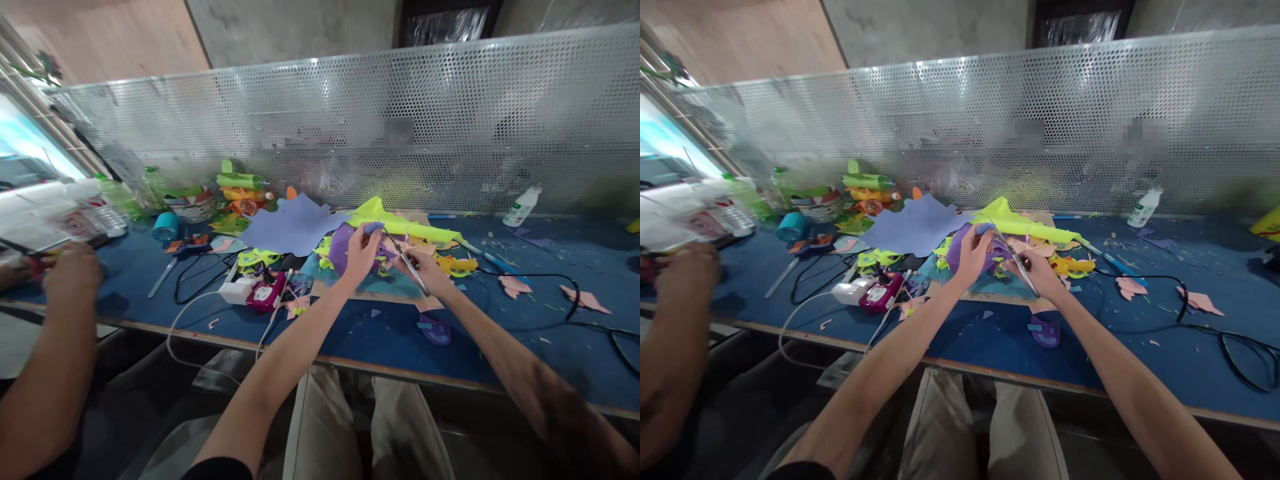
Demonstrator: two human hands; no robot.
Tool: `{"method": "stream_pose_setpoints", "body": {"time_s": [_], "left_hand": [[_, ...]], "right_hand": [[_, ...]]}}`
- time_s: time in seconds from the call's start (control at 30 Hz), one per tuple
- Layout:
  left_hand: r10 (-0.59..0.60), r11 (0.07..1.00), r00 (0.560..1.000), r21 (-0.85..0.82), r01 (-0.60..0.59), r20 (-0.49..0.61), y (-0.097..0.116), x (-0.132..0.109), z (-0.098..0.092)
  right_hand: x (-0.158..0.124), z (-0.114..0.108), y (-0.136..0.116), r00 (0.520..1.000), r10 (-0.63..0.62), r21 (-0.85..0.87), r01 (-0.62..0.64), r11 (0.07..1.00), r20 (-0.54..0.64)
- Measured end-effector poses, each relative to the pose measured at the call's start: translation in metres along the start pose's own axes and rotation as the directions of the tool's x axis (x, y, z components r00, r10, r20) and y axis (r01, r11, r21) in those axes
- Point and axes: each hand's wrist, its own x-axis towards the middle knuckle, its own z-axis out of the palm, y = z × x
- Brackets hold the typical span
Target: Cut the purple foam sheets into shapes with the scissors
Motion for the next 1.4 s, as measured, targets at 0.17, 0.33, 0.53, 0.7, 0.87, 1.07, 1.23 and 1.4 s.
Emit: {"method": "stream_pose_setpoints", "body": {"time_s": [0.17,0.33,0.53,0.7,0.87,1.07,1.23,1.4], "left_hand": [[-0.010,1.000,0.995,-0.005,0.011,0.095,0.004,-0.003,-0.003],[0.008,0.999,0.998,0.037,-0.010,0.056,0.005,-0.001,-0.005],[-0.027,0.999,0.999,-0.027,0.028,0.047,0.001,0.001,-0.001],[0.040,0.986,0.998,0.161,-0.046,0.041,0.000,-0.002,-0.004],[0.083,0.955,0.995,0.280,-0.097,0.062,0.005,-0.004,-0.006],[0.148,0.933,0.982,0.313,-0.177,0.116,0.014,-0.010,-0.002],[0.203,0.897,0.967,0.367,-0.247,0.155,0.018,-0.012,-0.004],[0.202,0.889,0.954,0.368,-0.273,0.220,0.019,-0.012,-0.006]], "right_hand": [[-0.003,-0.004,-0.006,0.993,-0.011,0.114,-0.002,0.993,0.114],[-0.004,-0.006,-0.012,0.993,0.030,0.137,-0.046,0.989,0.117],[0.000,-0.005,-0.009,0.997,-0.001,0.051,-0.003,0.999,0.072],[0.001,-0.005,-0.006,0.998,-0.036,-0.006,0.037,0.999,0.060],[-0.002,-0.001,-0.009,0.996,-0.060,0.058,0.056,0.997,0.065],[-0.008,0.002,-0.010,0.987,-0.148,0.077,0.142,0.987,0.069],[-0.011,0.002,-0.015,0.978,-0.179,0.171,0.159,0.972,0.107],[-0.013,-0.002,-0.022,0.967,-0.217,0.267,0.175,0.948,0.135]]}}
